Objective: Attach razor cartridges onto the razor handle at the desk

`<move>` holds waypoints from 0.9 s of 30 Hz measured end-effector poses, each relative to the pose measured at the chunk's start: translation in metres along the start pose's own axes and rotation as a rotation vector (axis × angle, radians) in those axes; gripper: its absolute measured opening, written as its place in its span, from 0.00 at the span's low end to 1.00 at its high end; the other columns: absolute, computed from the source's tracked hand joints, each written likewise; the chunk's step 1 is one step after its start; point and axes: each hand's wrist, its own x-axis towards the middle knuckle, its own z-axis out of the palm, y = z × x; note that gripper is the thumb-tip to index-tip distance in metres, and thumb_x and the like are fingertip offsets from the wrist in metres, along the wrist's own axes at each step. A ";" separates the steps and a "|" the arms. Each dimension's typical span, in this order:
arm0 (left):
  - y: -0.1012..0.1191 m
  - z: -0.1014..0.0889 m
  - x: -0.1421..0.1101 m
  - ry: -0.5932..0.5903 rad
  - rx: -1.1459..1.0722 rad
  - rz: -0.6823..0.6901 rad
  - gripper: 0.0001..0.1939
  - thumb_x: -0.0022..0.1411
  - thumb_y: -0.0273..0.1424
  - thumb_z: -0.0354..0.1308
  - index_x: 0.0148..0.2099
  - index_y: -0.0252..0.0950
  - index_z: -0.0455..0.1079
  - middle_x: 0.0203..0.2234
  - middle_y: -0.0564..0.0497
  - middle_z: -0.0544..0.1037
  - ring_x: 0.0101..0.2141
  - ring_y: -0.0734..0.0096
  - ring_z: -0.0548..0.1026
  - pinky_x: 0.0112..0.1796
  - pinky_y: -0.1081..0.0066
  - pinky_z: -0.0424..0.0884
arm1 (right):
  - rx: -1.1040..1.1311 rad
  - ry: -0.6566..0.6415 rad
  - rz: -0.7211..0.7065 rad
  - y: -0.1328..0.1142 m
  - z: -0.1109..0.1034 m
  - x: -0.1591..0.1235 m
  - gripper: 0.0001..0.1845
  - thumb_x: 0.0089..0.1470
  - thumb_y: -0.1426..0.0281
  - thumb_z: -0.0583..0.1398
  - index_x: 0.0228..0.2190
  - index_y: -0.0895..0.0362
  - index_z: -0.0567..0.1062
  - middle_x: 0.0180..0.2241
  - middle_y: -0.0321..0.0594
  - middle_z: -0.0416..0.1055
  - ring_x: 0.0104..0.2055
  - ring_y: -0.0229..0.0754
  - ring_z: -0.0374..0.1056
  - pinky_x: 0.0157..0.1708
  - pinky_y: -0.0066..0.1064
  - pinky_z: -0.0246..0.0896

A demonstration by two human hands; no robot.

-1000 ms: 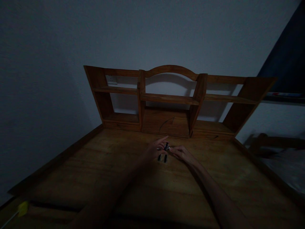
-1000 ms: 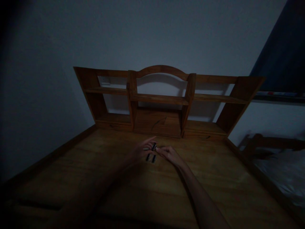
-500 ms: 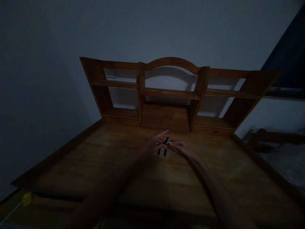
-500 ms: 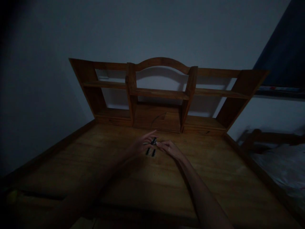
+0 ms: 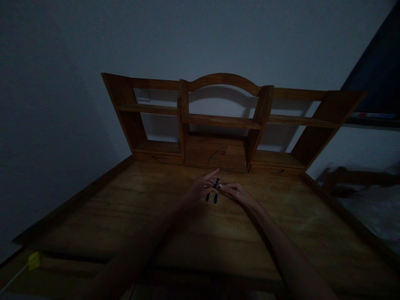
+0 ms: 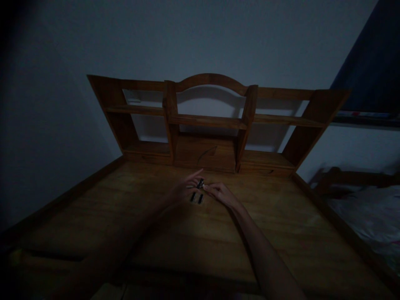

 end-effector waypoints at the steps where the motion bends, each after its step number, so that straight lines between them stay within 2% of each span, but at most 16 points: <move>1: 0.002 0.000 0.000 0.008 0.012 0.001 0.41 0.51 0.26 0.63 0.65 0.44 0.51 0.49 0.44 0.73 0.36 0.72 0.74 0.39 0.70 0.72 | -0.001 0.000 0.000 -0.001 0.000 0.000 0.27 0.54 0.49 0.54 0.18 0.58 0.61 0.17 0.30 0.49 0.20 0.31 0.44 0.21 0.28 0.34; 9: 0.009 0.000 -0.002 0.036 0.115 -0.031 0.39 0.52 0.26 0.61 0.64 0.43 0.53 0.47 0.47 0.75 0.36 0.71 0.75 0.39 0.71 0.71 | -0.023 -0.041 -0.022 -0.005 -0.003 -0.002 0.28 0.55 0.49 0.53 0.18 0.58 0.62 0.17 0.30 0.52 0.19 0.31 0.47 0.20 0.27 0.38; 18: 0.006 -0.001 -0.002 0.005 0.195 -0.011 0.41 0.50 0.23 0.61 0.64 0.46 0.53 0.47 0.48 0.75 0.35 0.71 0.74 0.41 0.72 0.68 | -0.022 -0.099 0.036 0.008 -0.007 0.001 0.28 0.53 0.48 0.55 0.24 0.61 0.73 0.17 0.32 0.59 0.19 0.31 0.51 0.19 0.25 0.42; 27: 0.001 0.001 -0.001 -0.003 0.298 -0.002 0.40 0.49 0.23 0.60 0.64 0.45 0.54 0.46 0.48 0.76 0.36 0.69 0.73 0.40 0.72 0.68 | 0.054 -0.136 0.028 0.020 -0.007 0.004 0.28 0.54 0.48 0.55 0.25 0.62 0.75 0.16 0.31 0.58 0.18 0.30 0.51 0.18 0.24 0.43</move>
